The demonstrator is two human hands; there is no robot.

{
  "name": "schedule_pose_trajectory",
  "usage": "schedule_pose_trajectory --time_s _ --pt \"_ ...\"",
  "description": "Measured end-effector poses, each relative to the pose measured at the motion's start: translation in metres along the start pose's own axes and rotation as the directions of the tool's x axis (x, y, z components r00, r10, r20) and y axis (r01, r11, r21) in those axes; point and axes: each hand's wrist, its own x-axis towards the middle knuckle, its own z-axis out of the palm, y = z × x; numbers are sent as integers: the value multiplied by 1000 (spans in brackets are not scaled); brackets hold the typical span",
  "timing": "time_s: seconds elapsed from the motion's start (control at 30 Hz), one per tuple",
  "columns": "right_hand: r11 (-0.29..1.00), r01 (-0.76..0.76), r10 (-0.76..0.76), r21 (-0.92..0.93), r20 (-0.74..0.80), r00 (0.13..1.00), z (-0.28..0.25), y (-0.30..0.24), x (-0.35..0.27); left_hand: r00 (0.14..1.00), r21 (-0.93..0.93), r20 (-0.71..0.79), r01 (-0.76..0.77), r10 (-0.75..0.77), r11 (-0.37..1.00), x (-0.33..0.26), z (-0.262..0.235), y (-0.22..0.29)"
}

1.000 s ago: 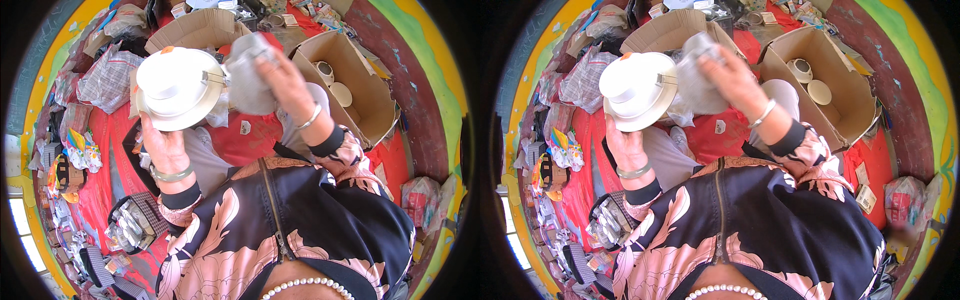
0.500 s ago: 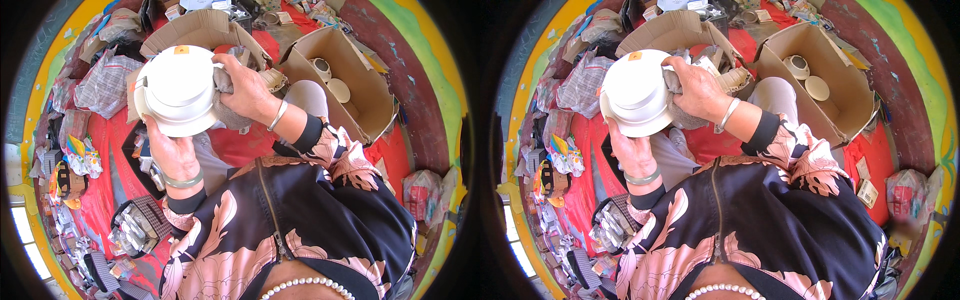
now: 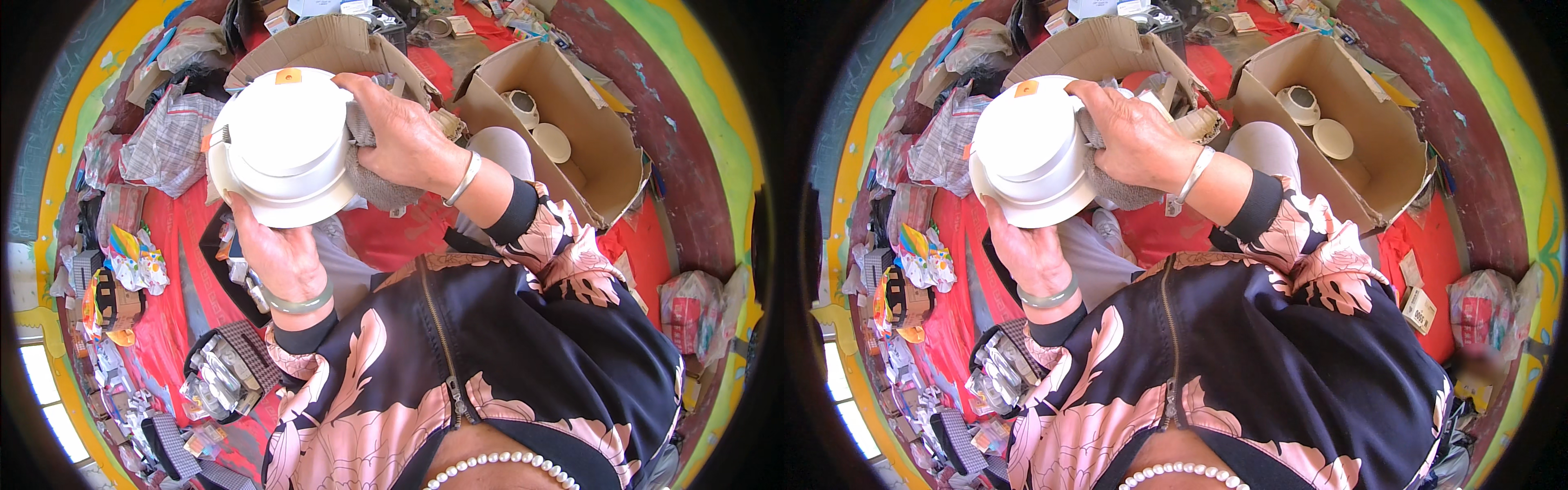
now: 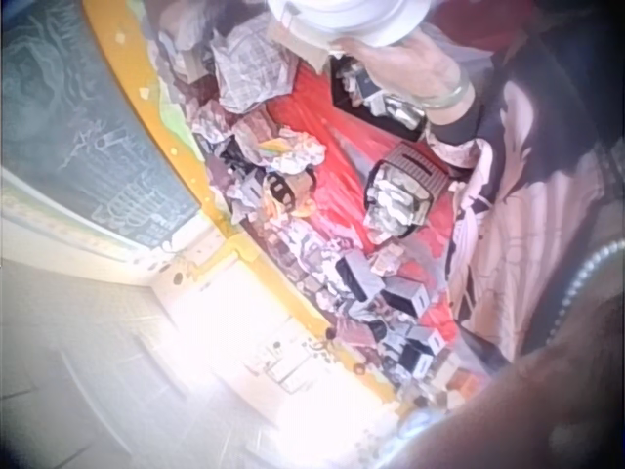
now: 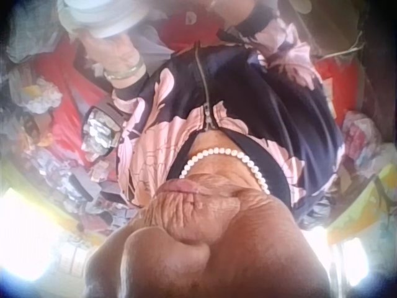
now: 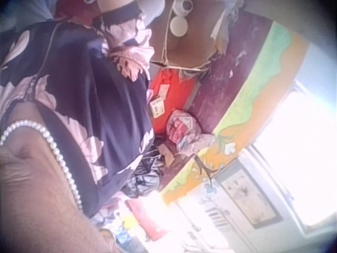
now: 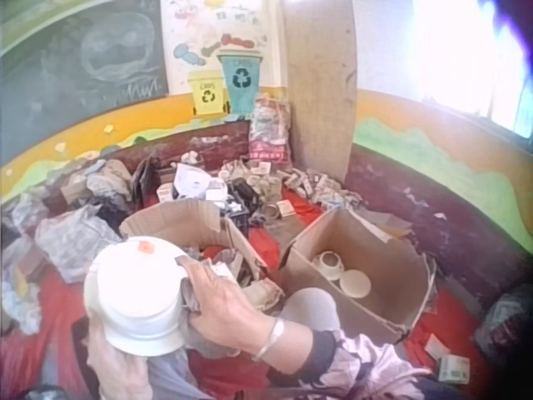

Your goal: The person wipes a white circular light fixture with a cloth, cleaning both the front surface and the back housing while sitting among several boxes.

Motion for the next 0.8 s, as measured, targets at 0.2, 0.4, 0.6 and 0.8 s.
schedule_pose_trajectory --time_s 0.2,0.4,0.6,0.8 --pt "997 65 -65 -52 11 998 -3 2 -8 1000 74 11 -19 19 997 4 -6 3" --pt "997 -57 59 -52 46 997 -3 2 -5 1000 64 -22 23 -22 998 -8 9 2" --pt "995 39 -49 -95 -101 994 3 9 -12 997 56 -73 31 -27 998 -6 5 -4" --pt "928 -28 138 371 -273 952 -23 26 -19 1000 -3 1 -21 21 1000 14 -42 16"
